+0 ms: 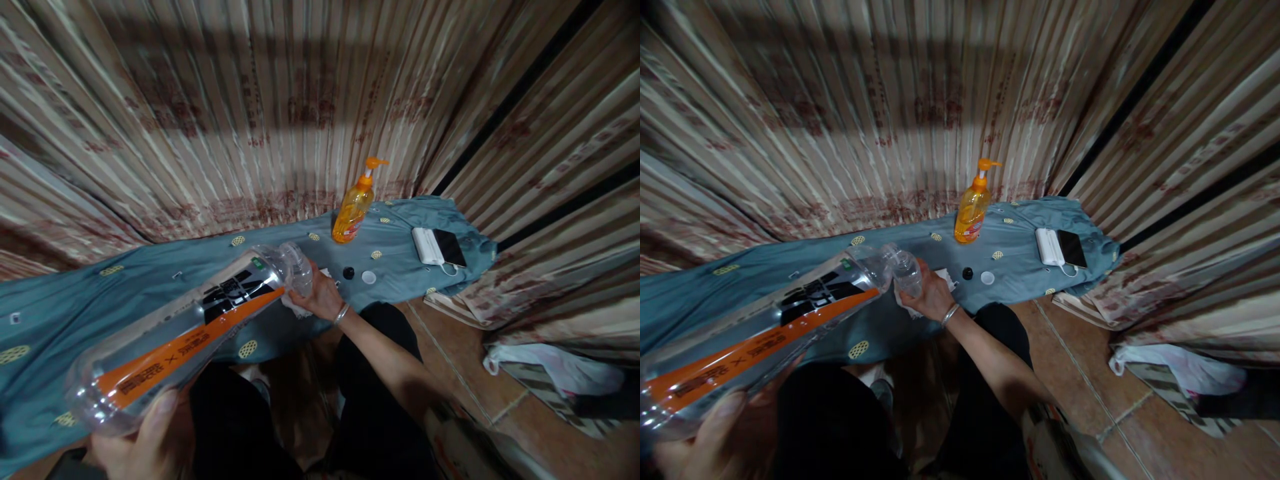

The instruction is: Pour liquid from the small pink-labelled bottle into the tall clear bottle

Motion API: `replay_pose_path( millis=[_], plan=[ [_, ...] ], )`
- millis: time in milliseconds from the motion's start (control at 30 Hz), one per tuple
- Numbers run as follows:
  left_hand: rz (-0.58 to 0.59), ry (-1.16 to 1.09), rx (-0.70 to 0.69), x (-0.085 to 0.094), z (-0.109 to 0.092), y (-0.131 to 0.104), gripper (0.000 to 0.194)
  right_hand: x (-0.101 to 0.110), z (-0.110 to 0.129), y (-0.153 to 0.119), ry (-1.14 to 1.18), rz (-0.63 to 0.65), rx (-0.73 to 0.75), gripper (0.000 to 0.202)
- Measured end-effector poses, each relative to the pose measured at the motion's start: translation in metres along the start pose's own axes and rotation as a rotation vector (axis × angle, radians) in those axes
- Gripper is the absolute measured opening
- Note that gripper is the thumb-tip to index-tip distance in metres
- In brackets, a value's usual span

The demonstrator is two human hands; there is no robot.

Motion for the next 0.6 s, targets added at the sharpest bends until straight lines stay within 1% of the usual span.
replay_pose_path(
  millis=[133, 333, 467, 600],
  plan=[
    [-0.035, -0.098, 0.051, -0.003, -0.003, 0.001, 0.045, 0.0, -0.001, 0.0, 0.013, -0.004, -0.009, 0.07],
    [-0.03, -0.061, 0.006, -0.008, -0.011, 0.001, 0.041, -0.001, -0.001, 0.0, -0.013, 0.005, -0.023, 0.073],
    [-0.001, -0.085, 0.013, -0.013, -0.017, 0.001, 0.039, -0.002, -0.002, 0.0, -0.012, 0.001, -0.027, 0.078],
    [-0.004, -0.098, 0.011, -0.011, -0.016, 0.001, 0.04, -0.004, -0.004, 0.0, -0.003, -0.016, -0.016, 0.08]
  ],
)
Point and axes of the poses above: each hand's wrist, its own y-axis towards the middle knuckle, its own x-axis out of the back of the hand, z = x × y, the point moved 4 cm from there along y, towards the middle knuckle, and after that the axes turned 2 degrees about z, right-handed, at the moved point
